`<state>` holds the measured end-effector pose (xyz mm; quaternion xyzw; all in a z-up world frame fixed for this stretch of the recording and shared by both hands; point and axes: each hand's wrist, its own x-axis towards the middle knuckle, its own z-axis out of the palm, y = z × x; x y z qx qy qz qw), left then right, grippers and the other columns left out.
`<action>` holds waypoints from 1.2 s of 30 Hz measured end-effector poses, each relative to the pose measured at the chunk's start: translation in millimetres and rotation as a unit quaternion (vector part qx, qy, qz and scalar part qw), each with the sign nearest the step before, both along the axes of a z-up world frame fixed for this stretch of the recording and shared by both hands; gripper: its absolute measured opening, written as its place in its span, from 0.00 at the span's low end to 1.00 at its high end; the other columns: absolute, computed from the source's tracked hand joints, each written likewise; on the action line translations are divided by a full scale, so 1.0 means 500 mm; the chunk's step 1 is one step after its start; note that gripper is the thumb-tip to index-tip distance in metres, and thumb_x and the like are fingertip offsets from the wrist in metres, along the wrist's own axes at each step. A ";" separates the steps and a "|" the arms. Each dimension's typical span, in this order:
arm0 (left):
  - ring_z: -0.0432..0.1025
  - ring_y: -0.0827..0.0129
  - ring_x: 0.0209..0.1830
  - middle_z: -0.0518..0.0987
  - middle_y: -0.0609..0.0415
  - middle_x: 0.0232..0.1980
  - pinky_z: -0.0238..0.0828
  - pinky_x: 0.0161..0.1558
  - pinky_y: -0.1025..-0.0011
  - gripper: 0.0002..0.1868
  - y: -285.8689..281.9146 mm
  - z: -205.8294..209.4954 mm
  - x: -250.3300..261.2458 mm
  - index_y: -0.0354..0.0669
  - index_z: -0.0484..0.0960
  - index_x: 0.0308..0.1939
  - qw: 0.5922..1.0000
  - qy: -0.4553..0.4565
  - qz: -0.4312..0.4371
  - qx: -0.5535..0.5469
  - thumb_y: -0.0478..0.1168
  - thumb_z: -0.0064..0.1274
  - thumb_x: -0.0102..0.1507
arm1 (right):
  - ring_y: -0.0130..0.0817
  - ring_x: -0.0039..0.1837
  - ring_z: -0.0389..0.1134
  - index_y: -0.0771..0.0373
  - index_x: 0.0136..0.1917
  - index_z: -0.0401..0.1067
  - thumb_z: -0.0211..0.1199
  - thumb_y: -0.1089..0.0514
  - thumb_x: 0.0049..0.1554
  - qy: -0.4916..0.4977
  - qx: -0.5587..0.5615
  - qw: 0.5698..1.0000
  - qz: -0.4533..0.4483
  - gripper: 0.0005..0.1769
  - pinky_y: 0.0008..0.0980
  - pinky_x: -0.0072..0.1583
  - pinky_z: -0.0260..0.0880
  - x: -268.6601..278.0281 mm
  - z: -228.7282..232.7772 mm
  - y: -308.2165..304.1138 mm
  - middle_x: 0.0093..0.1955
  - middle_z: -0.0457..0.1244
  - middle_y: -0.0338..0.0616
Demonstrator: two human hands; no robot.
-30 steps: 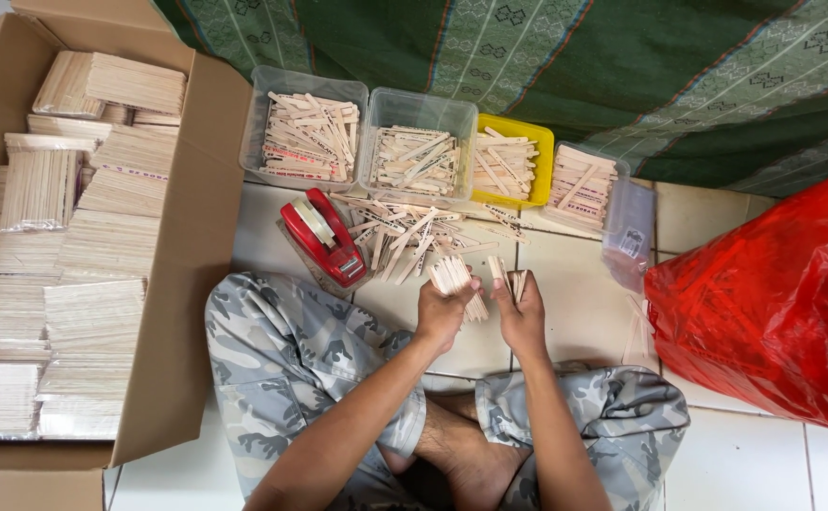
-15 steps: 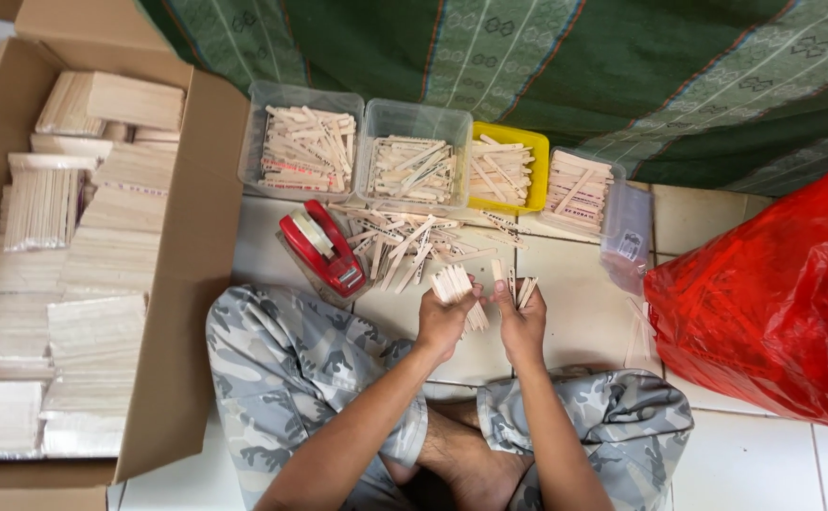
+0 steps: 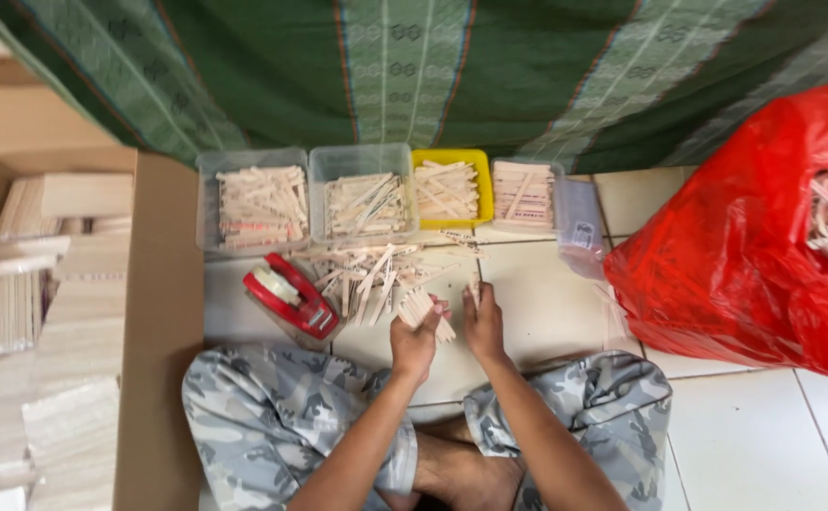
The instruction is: The person sorts wooden sticks by hand from a pile, aligning them into groups and checking them individually.
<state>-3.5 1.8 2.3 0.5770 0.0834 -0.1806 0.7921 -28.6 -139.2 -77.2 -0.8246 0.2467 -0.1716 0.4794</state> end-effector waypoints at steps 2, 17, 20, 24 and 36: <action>0.79 0.61 0.46 0.84 0.41 0.46 0.78 0.52 0.61 0.11 -0.001 -0.001 -0.001 0.29 0.81 0.51 1.000 -0.018 -0.014 0.014 0.31 0.56 0.65 | 0.55 0.52 0.73 0.59 0.61 0.65 0.56 0.59 0.66 0.002 -0.072 0.997 0.033 0.11 0.49 0.54 0.72 0.017 -0.001 -0.013 0.47 0.70 0.56; 0.75 0.76 0.36 0.84 0.55 0.34 0.75 0.45 0.68 0.04 -0.072 -0.167 -0.005 0.45 0.86 0.39 0.909 -0.304 -0.244 0.148 0.31 0.59 0.63 | 0.63 0.76 0.53 0.56 0.71 0.68 0.54 0.50 0.67 -0.052 -0.188 0.930 0.311 0.21 0.63 0.74 0.49 0.037 0.361 -0.028 0.70 0.61 0.53; 0.70 0.75 0.31 0.82 0.54 0.29 0.72 0.40 0.66 0.05 -0.104 -0.224 -0.001 0.42 0.84 0.34 0.891 -0.322 -0.271 0.171 0.28 0.58 0.61 | 0.67 0.82 0.40 0.45 0.76 0.61 0.47 0.36 0.65 0.160 -0.264 0.887 0.344 0.29 0.71 0.76 0.36 0.017 0.363 0.005 0.80 0.51 0.51; 0.73 0.68 0.33 0.83 0.48 0.31 0.73 0.41 0.62 0.05 -0.096 -0.181 -0.016 0.37 0.84 0.37 0.890 -0.302 -0.290 0.179 0.27 0.56 0.59 | 0.66 0.84 0.37 0.43 0.77 0.59 0.41 0.30 0.66 0.209 -0.303 0.871 0.326 0.33 0.71 0.77 0.29 0.014 0.331 0.005 0.82 0.48 0.53; 0.74 0.73 0.36 0.84 0.51 0.35 0.74 0.40 0.70 0.06 -0.066 0.042 -0.033 0.39 0.86 0.41 0.996 0.001 -0.060 0.067 0.33 0.54 0.66 | 0.43 0.62 0.68 0.57 0.57 0.71 0.68 0.62 0.55 -0.084 -0.106 0.976 0.173 0.16 0.41 0.61 0.68 -0.067 0.196 -0.046 0.57 0.65 0.42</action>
